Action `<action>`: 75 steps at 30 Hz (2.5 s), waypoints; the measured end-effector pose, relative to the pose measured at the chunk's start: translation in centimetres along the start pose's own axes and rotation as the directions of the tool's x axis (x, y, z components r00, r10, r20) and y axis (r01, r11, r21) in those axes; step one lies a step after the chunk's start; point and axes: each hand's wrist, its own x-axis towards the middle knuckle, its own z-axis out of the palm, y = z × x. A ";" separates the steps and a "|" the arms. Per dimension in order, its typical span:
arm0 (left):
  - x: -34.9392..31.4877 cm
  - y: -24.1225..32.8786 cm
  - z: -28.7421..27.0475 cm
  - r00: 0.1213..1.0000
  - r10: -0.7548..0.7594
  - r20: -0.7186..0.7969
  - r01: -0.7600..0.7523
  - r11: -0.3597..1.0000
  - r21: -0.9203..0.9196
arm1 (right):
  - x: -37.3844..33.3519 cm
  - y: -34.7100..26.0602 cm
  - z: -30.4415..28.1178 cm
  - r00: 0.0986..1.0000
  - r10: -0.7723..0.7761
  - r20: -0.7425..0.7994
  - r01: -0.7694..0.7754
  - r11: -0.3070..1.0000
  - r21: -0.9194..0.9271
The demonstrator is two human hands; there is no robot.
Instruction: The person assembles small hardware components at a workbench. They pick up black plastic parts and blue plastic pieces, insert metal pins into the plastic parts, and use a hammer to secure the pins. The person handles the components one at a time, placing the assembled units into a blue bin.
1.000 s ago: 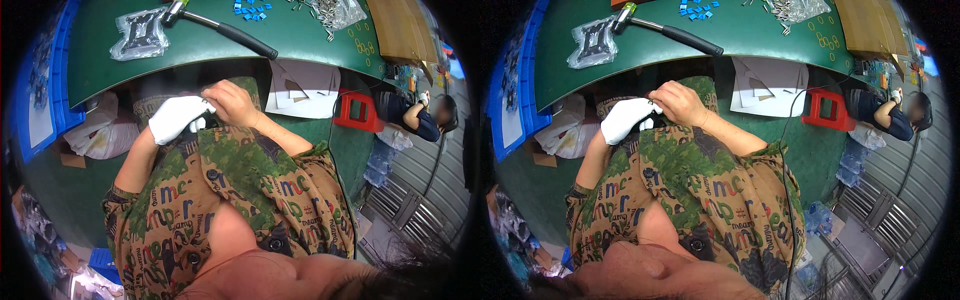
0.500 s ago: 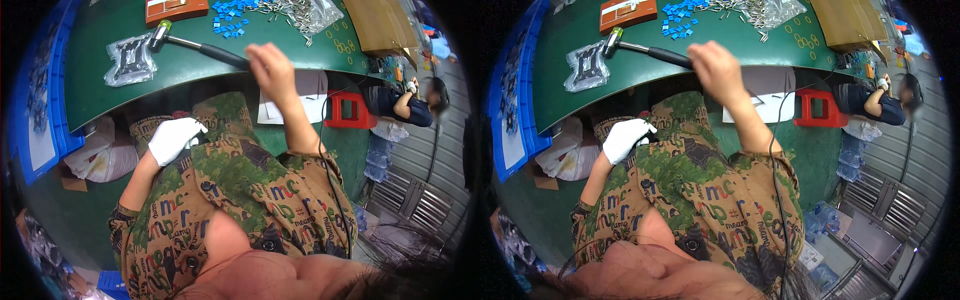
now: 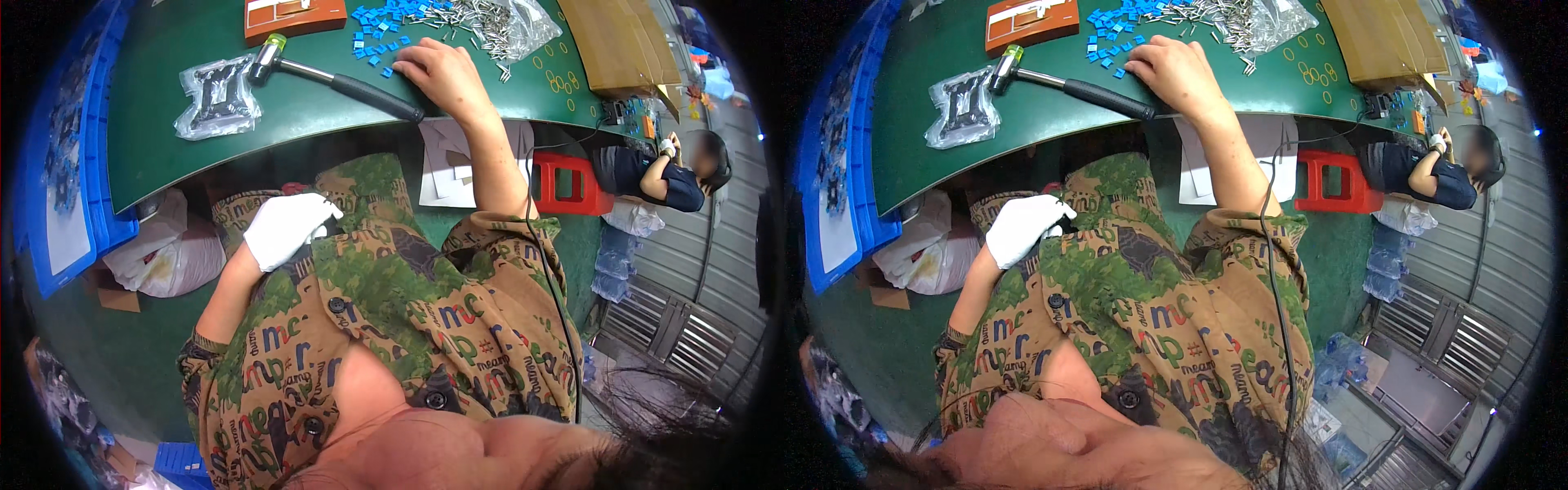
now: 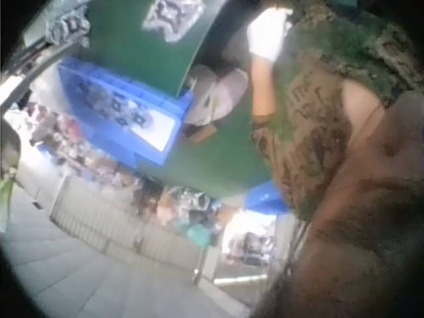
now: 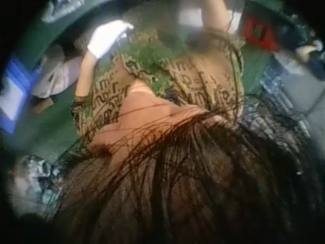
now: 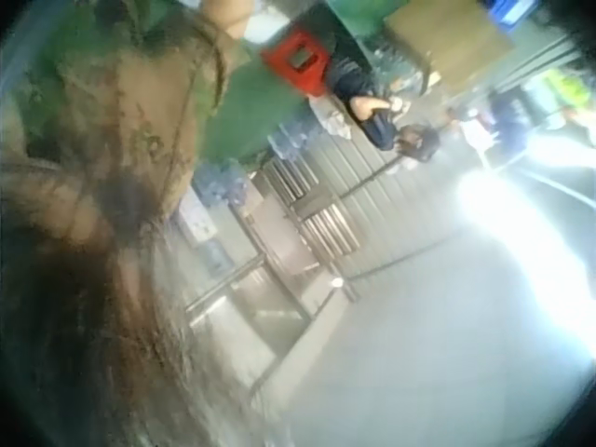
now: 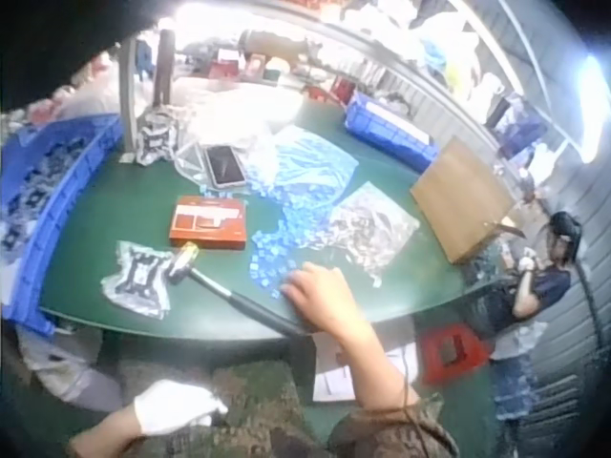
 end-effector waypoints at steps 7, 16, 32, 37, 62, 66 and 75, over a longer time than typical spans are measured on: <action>0.0 0.1 0.0 0.996 -0.079 0.035 0.082 0.990 -0.115 | -1.1 -1.0 -0.7 1.000 -0.022 -0.008 0.020 0.990 -0.136; 0.1 0.7 -0.1 0.993 -0.116 0.031 0.119 0.985 -0.127 | -0.5 -0.6 -0.8 0.997 -0.023 0.069 0.027 0.998 -0.061; -0.2 0.5 0.5 0.999 0.008 0.034 -0.012 0.991 0.134 | -6.2 -11.0 -1.7 0.833 -0.312 0.457 -0.075 0.754 0.653; -0.3 0.1 0.7 1.000 0.000 0.020 -0.003 0.986 0.166 | -6.9 -11.6 -0.8 0.794 -0.361 0.489 -0.099 0.717 0.690; -0.2 -2.3 1.7 0.961 0.268 0.063 -0.273 0.894 0.355 | -6.5 -11.7 -1.5 0.700 -0.459 0.547 -0.058 0.727 0.684; -0.1 -2.6 1.9 0.980 0.180 0.085 -0.198 0.911 0.361 | -6.5 -12.0 -1.3 0.668 -0.478 0.571 -0.062 0.728 0.682; -1.4 -2.4 -1.5 0.964 -0.245 0.102 0.265 0.891 -0.368 | -7.2 -13.8 2.1 0.485 -0.475 0.734 -0.748 0.209 0.629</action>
